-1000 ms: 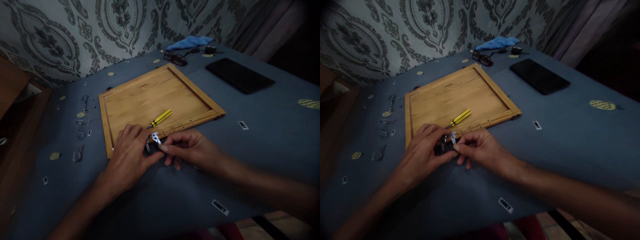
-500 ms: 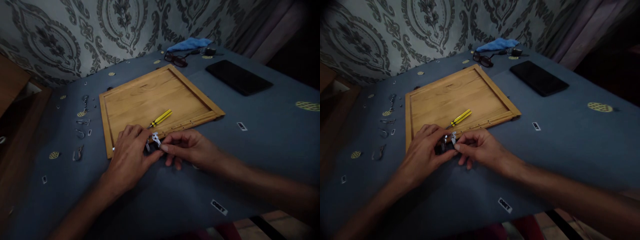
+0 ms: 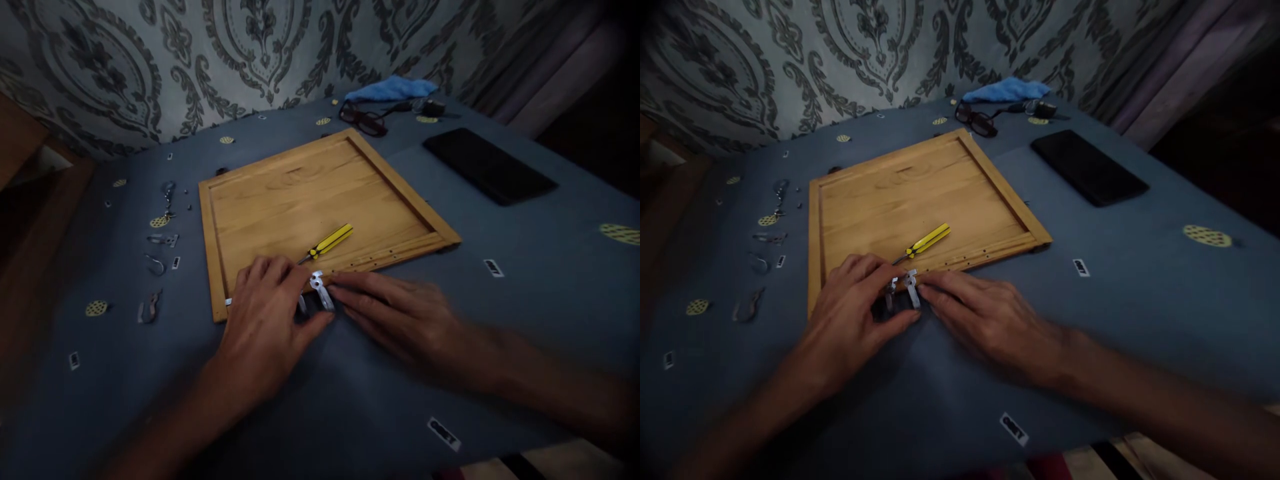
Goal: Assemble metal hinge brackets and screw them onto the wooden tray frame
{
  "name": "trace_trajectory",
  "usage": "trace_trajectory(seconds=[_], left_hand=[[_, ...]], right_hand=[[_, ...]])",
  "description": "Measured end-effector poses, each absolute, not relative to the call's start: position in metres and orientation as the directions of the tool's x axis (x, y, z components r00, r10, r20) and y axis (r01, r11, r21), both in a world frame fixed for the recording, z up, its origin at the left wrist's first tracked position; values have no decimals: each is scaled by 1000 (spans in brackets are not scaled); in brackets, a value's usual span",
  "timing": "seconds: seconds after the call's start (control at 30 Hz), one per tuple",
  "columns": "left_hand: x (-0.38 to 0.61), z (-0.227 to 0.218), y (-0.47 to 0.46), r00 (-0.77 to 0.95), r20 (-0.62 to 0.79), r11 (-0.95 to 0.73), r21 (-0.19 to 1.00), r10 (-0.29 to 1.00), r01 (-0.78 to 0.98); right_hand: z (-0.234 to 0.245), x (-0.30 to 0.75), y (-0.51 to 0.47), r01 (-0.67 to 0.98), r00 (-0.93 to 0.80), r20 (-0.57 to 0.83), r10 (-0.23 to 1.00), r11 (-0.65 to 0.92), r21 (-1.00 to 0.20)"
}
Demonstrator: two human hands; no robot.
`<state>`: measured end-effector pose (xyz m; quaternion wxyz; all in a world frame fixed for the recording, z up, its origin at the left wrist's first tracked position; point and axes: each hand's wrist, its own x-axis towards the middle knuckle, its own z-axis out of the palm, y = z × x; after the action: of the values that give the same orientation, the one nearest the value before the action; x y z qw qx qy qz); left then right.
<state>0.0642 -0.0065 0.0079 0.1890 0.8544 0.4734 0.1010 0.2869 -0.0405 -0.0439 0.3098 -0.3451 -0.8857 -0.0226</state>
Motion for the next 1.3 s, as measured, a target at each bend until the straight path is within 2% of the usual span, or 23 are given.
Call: trace_trajectory(seconds=[0.17, 0.47, 0.77, 1.13, 1.3], left_hand=[[62, 5, -9, 539, 60, -509, 430, 840, 746], [62, 1, -9, 534, 97, -524, 404, 840, 750], [62, 1, -10, 536, 122, -532, 422, 835, 734], [62, -2, -11, 515, 143, -522, 424, 845, 740], [62, -2, -11, 510, 134, -515, 417, 850, 749]], right_hand=[[-48, 289, -37, 616, -597, 541, 592, 771, -162], [-49, 290, -37, 611, -663, 453, 597, 780, -134], [-44, 288, -39, 623, -660, 466, 589, 776, -98], [-50, 290, -39, 610, -643, 474, 602, 776, -160], [-48, 289, -38, 612, -640, 484, 597, 777, -147]])
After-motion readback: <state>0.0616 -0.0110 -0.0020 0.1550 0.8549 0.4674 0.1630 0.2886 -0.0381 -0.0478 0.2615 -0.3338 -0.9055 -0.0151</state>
